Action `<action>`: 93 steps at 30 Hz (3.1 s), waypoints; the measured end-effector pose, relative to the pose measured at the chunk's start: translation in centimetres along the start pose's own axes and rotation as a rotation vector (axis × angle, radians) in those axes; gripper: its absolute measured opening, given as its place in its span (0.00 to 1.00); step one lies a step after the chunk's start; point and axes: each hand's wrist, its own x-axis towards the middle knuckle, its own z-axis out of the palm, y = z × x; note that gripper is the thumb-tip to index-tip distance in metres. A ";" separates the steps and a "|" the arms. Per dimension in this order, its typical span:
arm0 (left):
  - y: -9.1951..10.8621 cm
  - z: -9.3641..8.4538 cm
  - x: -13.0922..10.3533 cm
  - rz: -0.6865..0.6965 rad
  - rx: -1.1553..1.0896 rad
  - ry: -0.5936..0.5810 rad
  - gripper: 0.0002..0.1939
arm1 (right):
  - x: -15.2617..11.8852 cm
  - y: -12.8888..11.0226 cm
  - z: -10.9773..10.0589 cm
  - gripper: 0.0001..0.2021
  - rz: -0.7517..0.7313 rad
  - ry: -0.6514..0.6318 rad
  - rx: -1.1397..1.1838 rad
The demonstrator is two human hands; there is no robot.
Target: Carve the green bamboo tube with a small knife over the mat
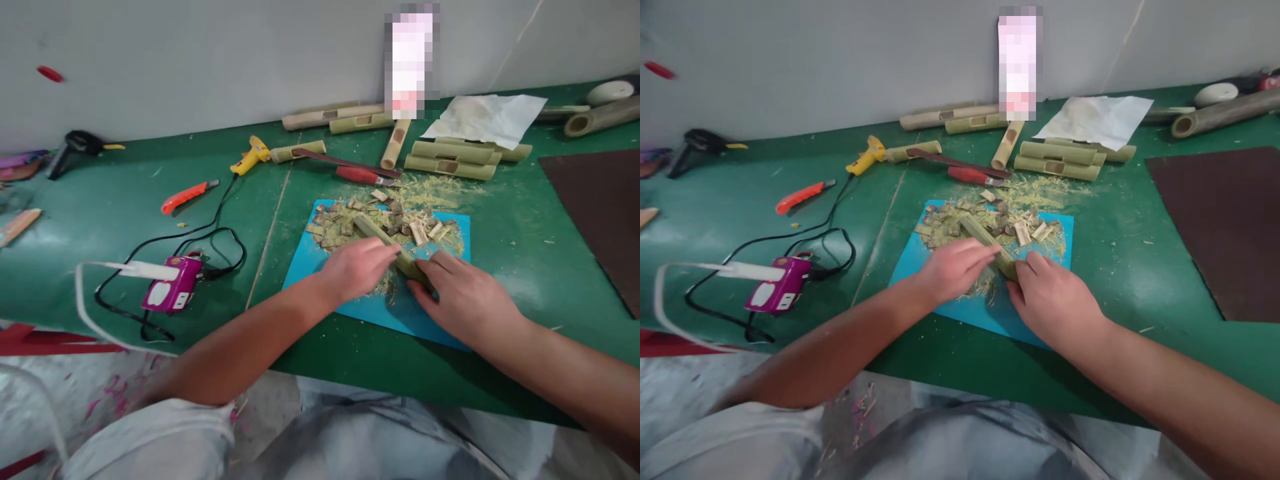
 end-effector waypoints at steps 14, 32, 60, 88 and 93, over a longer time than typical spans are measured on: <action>-0.5 -0.1 0.4 -0.034 -0.170 0.035 0.14 | 0.0 0.0 0.0 0.13 -0.015 0.003 -0.005; -0.1 -0.3 0.0 -0.027 -0.033 0.011 0.18 | 0.0 -0.1 -0.2 0.11 0.001 -0.013 0.025; -3.8 -1.4 0.6 0.011 -0.002 0.080 0.13 | 0.0 -0.4 -0.4 0.12 -0.066 0.055 -0.052; -3.2 -1.1 0.3 0.024 0.059 0.056 0.16 | 0.0 -0.4 -0.4 0.13 -0.072 0.037 -0.066; -2.7 -1.0 0.4 0.033 0.077 0.110 0.15 | 0.0 -0.3 -0.4 0.13 -0.069 0.047 -0.074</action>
